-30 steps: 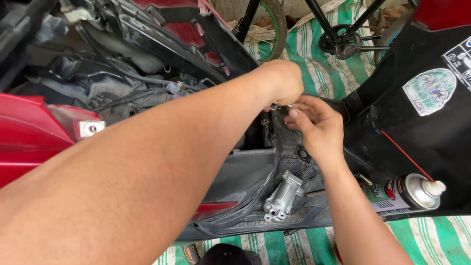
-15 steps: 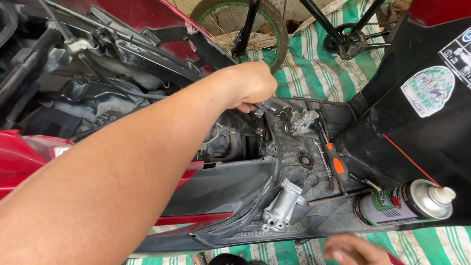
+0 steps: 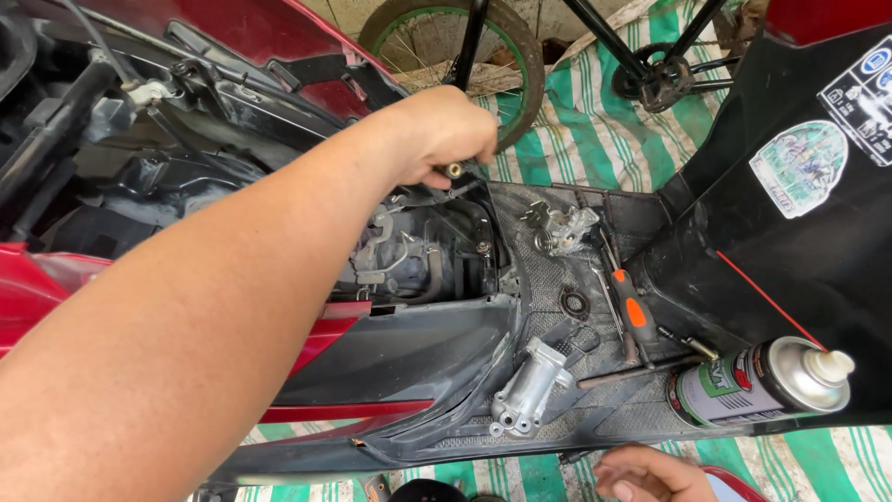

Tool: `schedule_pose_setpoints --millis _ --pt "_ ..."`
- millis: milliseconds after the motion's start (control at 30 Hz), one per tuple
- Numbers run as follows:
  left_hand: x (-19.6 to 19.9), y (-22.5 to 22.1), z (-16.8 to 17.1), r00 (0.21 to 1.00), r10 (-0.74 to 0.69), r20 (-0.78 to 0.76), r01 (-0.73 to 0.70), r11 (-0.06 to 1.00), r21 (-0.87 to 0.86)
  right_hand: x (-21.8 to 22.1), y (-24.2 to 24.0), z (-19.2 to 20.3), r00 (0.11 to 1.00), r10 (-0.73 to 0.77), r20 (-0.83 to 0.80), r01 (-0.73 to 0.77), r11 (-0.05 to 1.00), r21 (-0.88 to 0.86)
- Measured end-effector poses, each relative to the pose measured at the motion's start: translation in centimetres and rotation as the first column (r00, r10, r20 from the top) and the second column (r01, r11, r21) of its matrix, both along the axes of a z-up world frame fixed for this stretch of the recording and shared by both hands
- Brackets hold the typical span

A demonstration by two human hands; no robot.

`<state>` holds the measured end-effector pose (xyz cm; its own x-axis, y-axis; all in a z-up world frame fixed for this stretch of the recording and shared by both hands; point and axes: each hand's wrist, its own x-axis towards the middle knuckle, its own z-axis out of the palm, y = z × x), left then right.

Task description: Cleaning and reassembling motorcycle engine components using a brush and solvent spray.

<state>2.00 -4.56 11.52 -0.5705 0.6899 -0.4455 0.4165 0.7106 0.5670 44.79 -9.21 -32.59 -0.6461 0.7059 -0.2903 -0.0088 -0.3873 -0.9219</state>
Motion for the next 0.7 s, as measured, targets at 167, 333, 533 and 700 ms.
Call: schedule_pose_setpoints --millis 167,333,533,700 --pt "-2.3 1.1 -1.4 0.999 0.041 0.035 -0.043 0.996 0.073 -0.2 -1.0 0.2 0.999 -0.038 0.019 0.038 0.999 -0.006" --pt "-2.9 1.1 -1.6 0.996 0.003 0.093 -0.010 0.997 0.077 -0.3 -0.7 0.5 1.000 -0.015 0.011 0.015 1.000 0.026" --pt "-2.6 1.2 -2.0 0.997 -0.059 0.058 0.057 0.998 0.032 -0.6 -0.9 0.2 0.999 0.043 0.020 -0.043 0.999 0.024" --pt "-2.7 1.4 -2.7 0.998 -0.014 0.068 0.011 0.998 0.054 -1.5 -1.5 1.5 0.998 0.058 0.004 -0.058 0.997 -0.059"
